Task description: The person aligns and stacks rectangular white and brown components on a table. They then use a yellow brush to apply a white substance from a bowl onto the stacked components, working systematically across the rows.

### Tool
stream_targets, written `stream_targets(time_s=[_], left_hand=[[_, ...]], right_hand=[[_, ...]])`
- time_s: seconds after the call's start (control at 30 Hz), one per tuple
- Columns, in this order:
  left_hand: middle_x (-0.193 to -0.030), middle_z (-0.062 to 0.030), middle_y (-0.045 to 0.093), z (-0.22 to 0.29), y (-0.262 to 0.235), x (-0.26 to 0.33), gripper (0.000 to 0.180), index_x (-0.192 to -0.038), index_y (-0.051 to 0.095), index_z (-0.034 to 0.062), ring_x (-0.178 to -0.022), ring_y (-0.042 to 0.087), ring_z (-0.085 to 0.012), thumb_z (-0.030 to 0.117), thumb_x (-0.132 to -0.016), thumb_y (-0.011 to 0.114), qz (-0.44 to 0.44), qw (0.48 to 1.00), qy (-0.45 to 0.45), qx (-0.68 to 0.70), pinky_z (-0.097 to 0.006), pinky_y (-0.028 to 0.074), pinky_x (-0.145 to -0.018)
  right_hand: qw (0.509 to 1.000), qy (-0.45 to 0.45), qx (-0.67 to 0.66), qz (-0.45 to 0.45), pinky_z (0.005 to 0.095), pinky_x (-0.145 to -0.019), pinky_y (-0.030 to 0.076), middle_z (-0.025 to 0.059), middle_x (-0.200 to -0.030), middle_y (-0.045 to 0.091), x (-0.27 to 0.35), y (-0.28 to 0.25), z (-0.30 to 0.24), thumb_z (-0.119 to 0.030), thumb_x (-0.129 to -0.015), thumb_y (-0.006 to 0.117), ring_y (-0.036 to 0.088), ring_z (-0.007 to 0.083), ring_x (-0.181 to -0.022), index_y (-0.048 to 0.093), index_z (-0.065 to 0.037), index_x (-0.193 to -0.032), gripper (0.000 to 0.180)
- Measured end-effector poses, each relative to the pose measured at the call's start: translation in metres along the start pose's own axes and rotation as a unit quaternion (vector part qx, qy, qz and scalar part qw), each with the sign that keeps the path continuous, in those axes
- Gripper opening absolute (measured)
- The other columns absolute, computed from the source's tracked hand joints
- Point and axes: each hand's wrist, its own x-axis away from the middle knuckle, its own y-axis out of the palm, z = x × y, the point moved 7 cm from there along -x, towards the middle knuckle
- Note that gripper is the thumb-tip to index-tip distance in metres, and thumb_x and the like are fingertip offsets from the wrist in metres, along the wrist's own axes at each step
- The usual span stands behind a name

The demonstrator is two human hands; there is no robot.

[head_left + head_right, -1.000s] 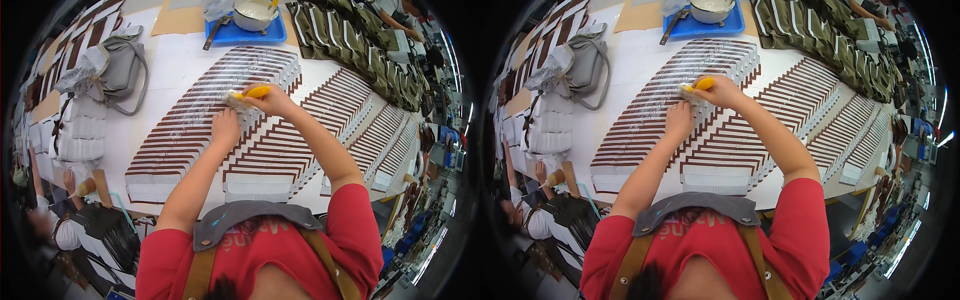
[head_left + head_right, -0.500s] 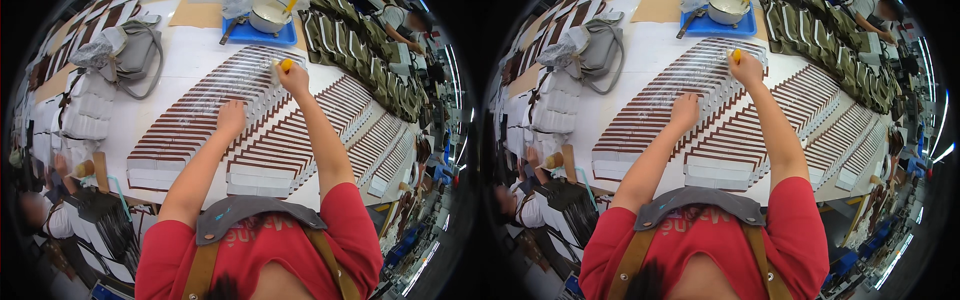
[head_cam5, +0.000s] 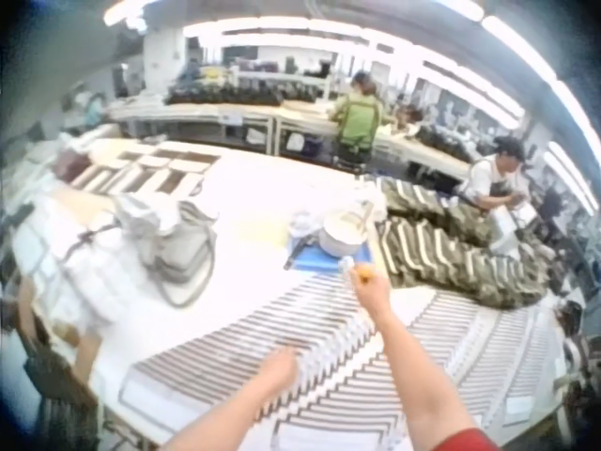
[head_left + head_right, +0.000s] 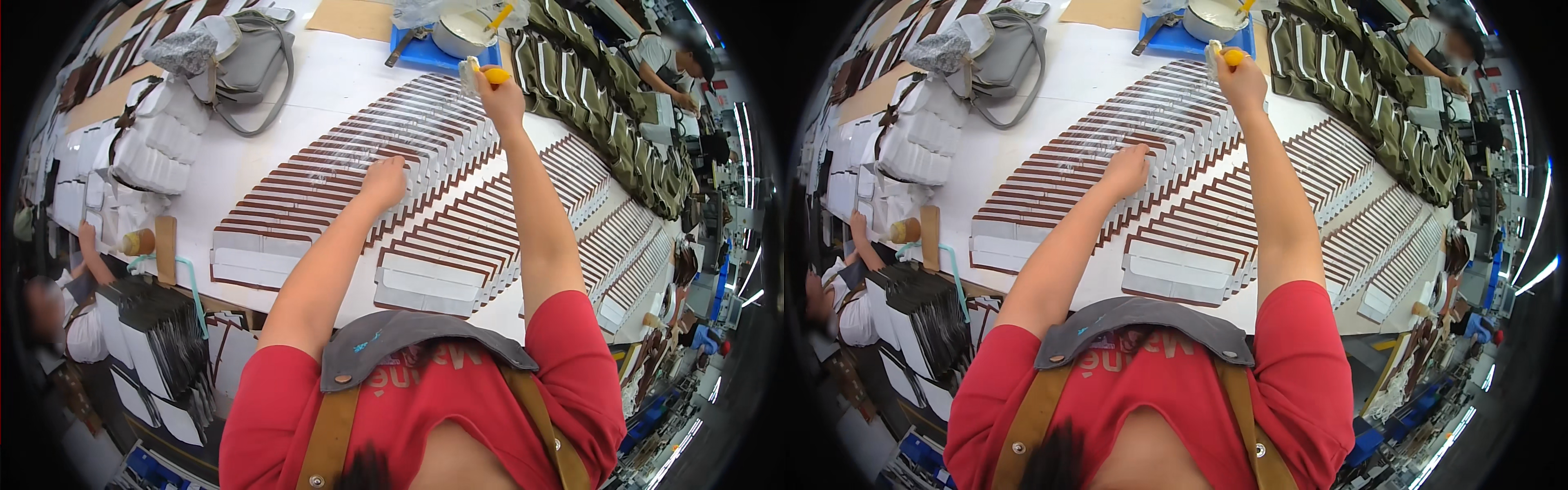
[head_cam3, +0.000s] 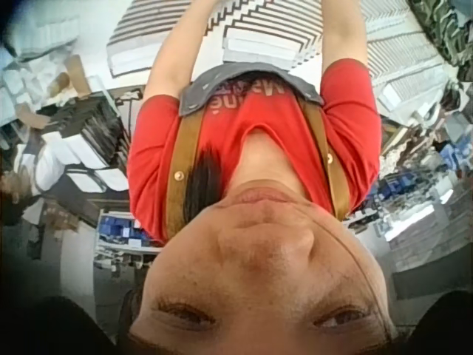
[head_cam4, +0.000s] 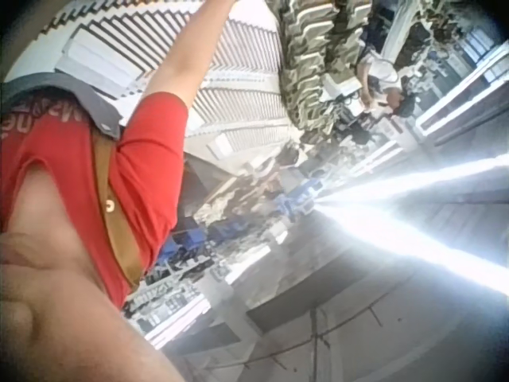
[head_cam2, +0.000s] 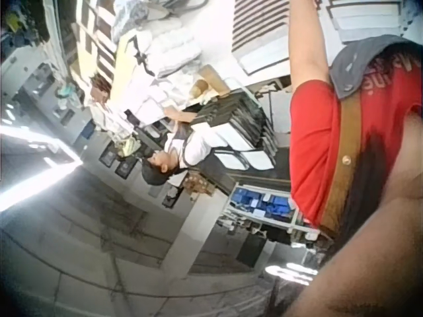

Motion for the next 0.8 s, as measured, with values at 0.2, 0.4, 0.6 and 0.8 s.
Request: stream_targets(time_s=[0.2,0.4,0.6,0.8], left_hand=[[-0.092,-0.0148,0.056,0.003,-0.017,0.003,0.018,-0.093,0.055,0.0034,-0.086,0.055,-0.0323,0.014,-0.078,0.052,0.07,0.996,0.002,0.049,-0.042,0.043,-0.077],[-0.082,-0.0117,0.058,-0.002,-0.033,0.014,0.011,-0.083,0.059,0.0014,-0.08,0.055,-0.0291,0.009,-0.077,0.053,0.105,0.988,0.017,0.114,-0.041,0.043,-0.07],[-0.081,-0.0105,0.059,-0.008,-0.041,0.028,0.011,-0.08,0.06,0.0027,-0.078,0.054,-0.0292,0.01,-0.079,0.053,0.11,0.992,0.005,0.066,-0.04,0.04,-0.073],[-0.092,-0.0095,0.058,-0.007,-0.031,0.035,0.016,-0.093,0.058,0.0046,-0.088,0.051,-0.0285,0.01,-0.079,0.052,0.104,0.994,0.024,0.014,-0.041,0.039,-0.076]], right_hand=[[0.933,0.101,-0.344,0.043,0.0235,-0.051,0.042,0.0025,-0.064,0.057,-0.007,-0.029,0.036,-0.021,-0.081,0.061,0.052,0.0084,-0.054,0.062,-0.001,-0.088,0.021],[0.615,0.465,-0.635,-0.044,0.0223,-0.041,0.034,-0.0029,-0.049,0.04,0.038,0.027,0.105,-0.024,-0.086,0.052,0.036,0.0066,-0.038,0.049,-0.008,-0.076,0.019],[0.759,0.378,-0.517,0.122,0.0226,-0.044,0.038,-0.0029,-0.053,0.043,0.027,-0.001,0.144,-0.021,-0.082,0.058,0.04,0.0068,-0.044,0.057,-0.003,-0.083,0.018],[0.992,-0.107,-0.035,-0.063,0.0332,-0.058,0.045,0.006,-0.072,0.058,-0.006,-0.013,0.073,-0.019,-0.079,0.059,0.057,0.0235,-0.063,0.061,-0.008,-0.086,0.014]])
